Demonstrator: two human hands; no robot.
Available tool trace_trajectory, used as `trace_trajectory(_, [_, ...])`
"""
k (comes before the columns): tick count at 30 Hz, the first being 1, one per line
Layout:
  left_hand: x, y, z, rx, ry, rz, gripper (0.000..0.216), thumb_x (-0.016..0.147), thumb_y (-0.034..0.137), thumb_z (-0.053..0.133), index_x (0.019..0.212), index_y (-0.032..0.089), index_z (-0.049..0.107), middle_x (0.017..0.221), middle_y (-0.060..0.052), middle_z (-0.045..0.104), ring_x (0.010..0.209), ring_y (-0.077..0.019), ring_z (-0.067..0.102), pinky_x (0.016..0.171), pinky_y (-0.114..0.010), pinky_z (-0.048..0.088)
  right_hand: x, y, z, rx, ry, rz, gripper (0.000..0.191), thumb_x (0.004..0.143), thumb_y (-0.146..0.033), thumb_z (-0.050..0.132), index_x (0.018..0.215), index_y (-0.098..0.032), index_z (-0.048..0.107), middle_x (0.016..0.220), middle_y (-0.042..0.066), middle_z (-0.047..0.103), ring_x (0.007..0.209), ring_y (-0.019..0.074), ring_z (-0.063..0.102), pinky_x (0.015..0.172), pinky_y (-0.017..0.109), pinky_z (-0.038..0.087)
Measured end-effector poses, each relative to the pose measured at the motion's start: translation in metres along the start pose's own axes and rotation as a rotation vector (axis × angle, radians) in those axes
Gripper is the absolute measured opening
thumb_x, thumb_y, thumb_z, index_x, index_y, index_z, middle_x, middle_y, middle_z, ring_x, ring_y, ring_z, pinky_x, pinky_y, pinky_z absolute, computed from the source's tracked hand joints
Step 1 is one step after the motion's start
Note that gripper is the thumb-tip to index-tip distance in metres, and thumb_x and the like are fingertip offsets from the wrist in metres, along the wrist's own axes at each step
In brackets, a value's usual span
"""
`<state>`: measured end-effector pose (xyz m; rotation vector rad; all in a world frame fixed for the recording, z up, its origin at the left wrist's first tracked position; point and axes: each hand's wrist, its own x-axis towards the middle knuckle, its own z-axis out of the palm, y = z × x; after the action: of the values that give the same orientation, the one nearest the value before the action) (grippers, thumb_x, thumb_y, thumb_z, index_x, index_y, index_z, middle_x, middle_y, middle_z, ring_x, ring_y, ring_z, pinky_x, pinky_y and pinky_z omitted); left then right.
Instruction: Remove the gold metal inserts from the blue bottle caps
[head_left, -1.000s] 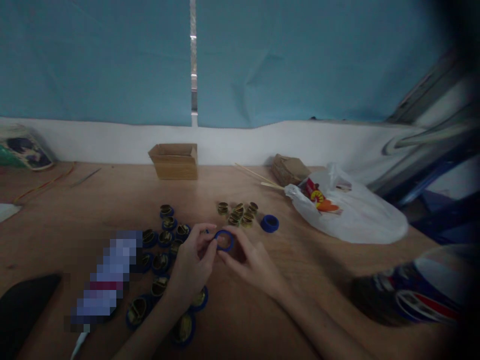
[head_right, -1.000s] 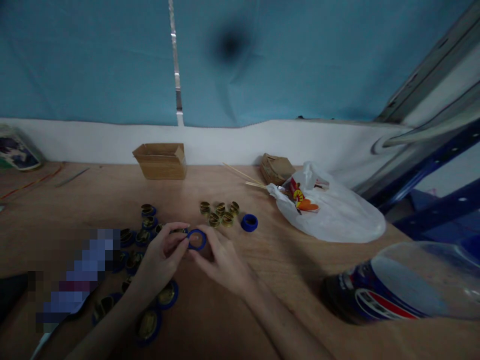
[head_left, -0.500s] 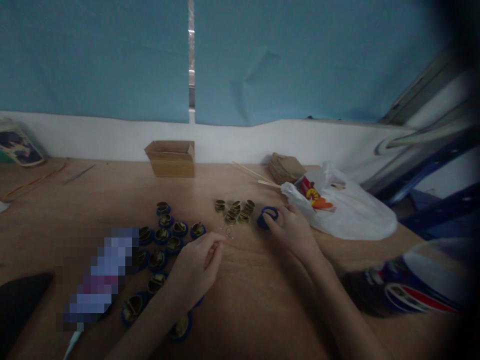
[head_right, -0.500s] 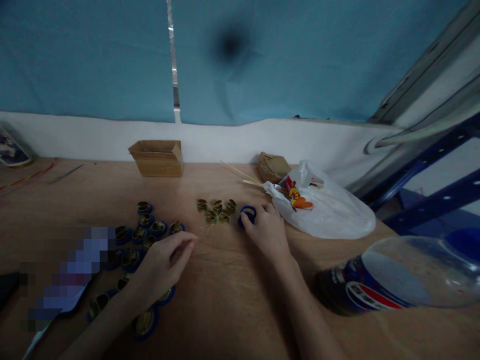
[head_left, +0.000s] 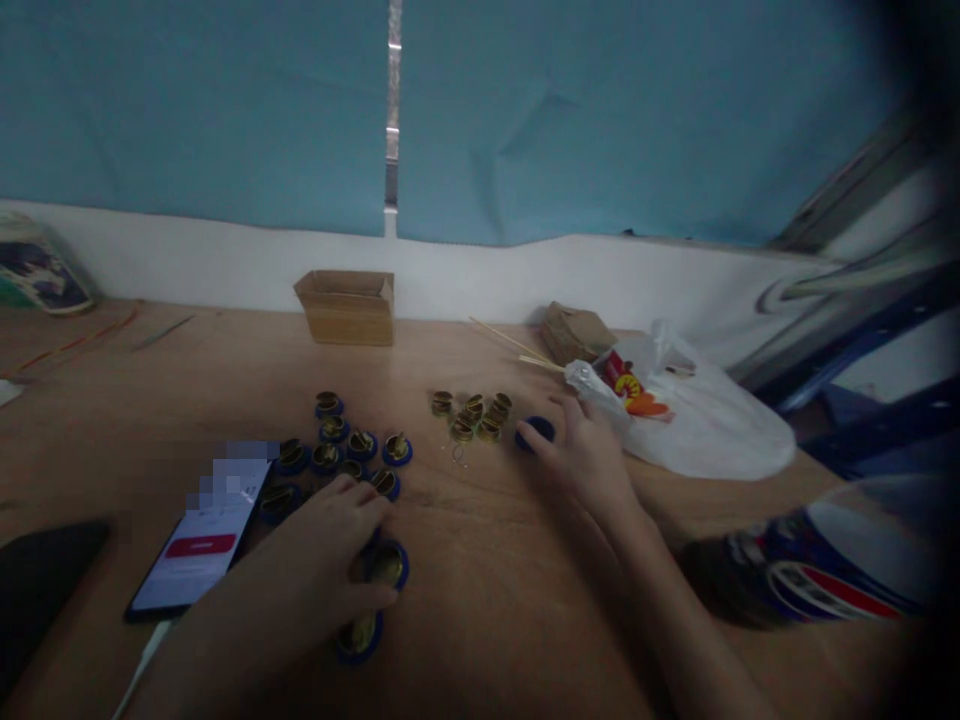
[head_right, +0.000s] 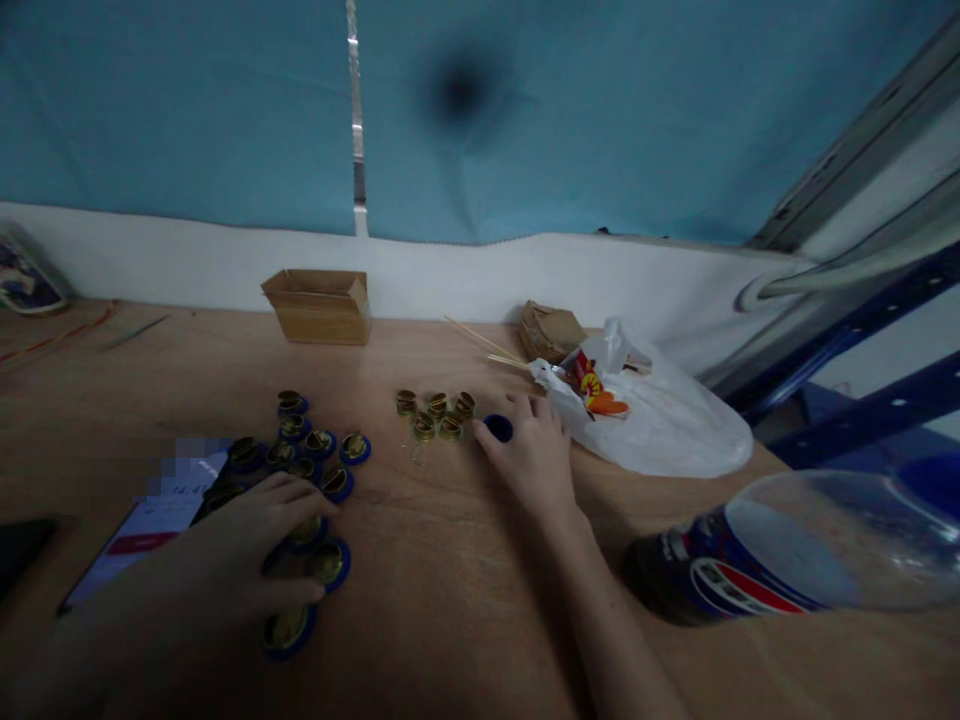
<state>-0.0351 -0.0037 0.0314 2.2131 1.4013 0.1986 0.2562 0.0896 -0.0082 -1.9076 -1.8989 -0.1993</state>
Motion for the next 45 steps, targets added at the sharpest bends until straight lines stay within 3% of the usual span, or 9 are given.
trace_trajectory(5, [0.003,0.014,0.027,0.299,0.082,-0.04,0.014,0.076,0.014,0.06,0.083,0.014,0.071,0.101,-0.016,0.068,0.102,-0.034,0.056,0.088,-0.047,0.047,-0.014,-0.033,-0.003,0.181,0.164,-0.197,0.026,0.085,-0.035,0.058,0.104,-0.018,0.06,0.107,0.012,0.062,0.104,0.0295,0.056,0.088,0.044,0.04])
trace_trajectory(9, [0.004,0.014,0.034,0.384,0.129,-0.006,0.012,0.076,0.016,0.061,0.082,0.014,0.071,0.097,-0.016,0.069,0.096,-0.0333,0.059,0.08,-0.044,0.05,-0.033,-0.061,-0.005,0.392,0.135,-0.377,0.011,0.088,-0.025,0.054,0.095,-0.02,0.06,0.098,0.008,0.063,0.097,0.0247,0.058,0.086,0.041,0.041])
trace_trajectory(12, [0.005,0.013,0.033,0.402,0.113,0.057,0.014,0.079,0.014,0.056,0.083,0.014,0.07,0.093,-0.016,0.07,0.092,-0.032,0.062,0.078,-0.042,0.05,-0.048,-0.077,-0.005,0.608,0.005,-0.438,0.009,0.089,-0.021,0.051,0.088,-0.021,0.06,0.086,0.005,0.062,0.082,0.0188,0.059,0.075,0.033,0.046])
trace_trajectory(18, [0.022,0.014,0.02,0.041,0.287,0.042,0.011,0.087,0.026,0.051,0.091,0.019,0.059,0.079,-0.007,0.069,0.068,-0.0237,0.068,0.056,-0.029,0.046,-0.059,-0.09,0.001,0.996,-0.291,-0.149,0.02,0.091,-0.033,0.05,0.076,-0.021,0.057,0.054,-0.006,0.044,0.046,0.0103,0.044,0.045,0.022,0.035])
trace_trajectory(23, [0.047,0.015,0.021,-0.391,0.432,0.083,0.013,0.086,0.028,0.055,0.095,0.021,0.05,0.083,-0.004,0.068,0.072,-0.0205,0.07,0.06,-0.027,0.051,-0.052,-0.088,-0.001,1.357,-0.414,0.041,0.026,0.092,-0.043,0.048,0.081,-0.02,0.052,0.048,-0.008,0.048,0.037,0.0082,0.044,0.039,0.02,0.036])
trace_trajectory(29, [0.056,0.012,0.039,-0.966,0.517,0.032,0.034,0.078,0.025,0.067,0.108,0.019,0.051,0.104,-0.007,0.066,0.091,-0.0189,0.068,0.078,-0.031,0.055,-0.057,-0.086,0.0,1.278,-0.34,0.006,0.018,0.092,-0.039,0.05,0.098,-0.023,0.053,0.06,-0.006,0.052,0.046,0.01,0.051,0.042,0.021,0.043])
trace_trajectory(32, [0.056,0.008,0.04,-1.044,0.463,0.047,0.026,0.077,0.023,0.067,0.101,0.018,0.061,0.102,-0.006,0.068,0.096,-0.0198,0.066,0.085,-0.033,0.053,-0.061,-0.086,-0.001,1.174,-0.258,-0.094,0.02,0.094,-0.033,0.049,0.112,-0.026,0.048,0.068,-0.004,0.053,0.055,0.0122,0.055,0.049,0.023,0.047])
trace_trajectory(37, [0.058,0.002,0.04,-1.162,0.502,0.054,0.011,0.075,0.021,0.071,0.079,0.017,0.061,0.079,0.0,0.066,0.078,-0.0146,0.065,0.073,-0.026,0.052,-0.065,-0.086,-0.005,1.023,-0.143,-0.307,0.024,0.091,-0.022,0.051,0.115,-0.026,0.046,0.092,0.002,0.057,0.072,0.015,0.057,0.064,0.029,0.051])
trace_trajectory(45, [0.055,0.01,0.04,-1.225,0.453,0.14,0.027,0.08,0.017,0.066,0.106,0.021,0.058,0.104,-0.004,0.069,0.1,-0.0177,0.065,0.088,-0.029,0.051,-0.066,-0.088,-0.002,1.003,-0.054,-0.309,0.029,0.092,-0.018,0.049,0.119,-0.026,0.045,0.101,0.005,0.054,0.085,0.0177,0.057,0.07,0.031,0.052])
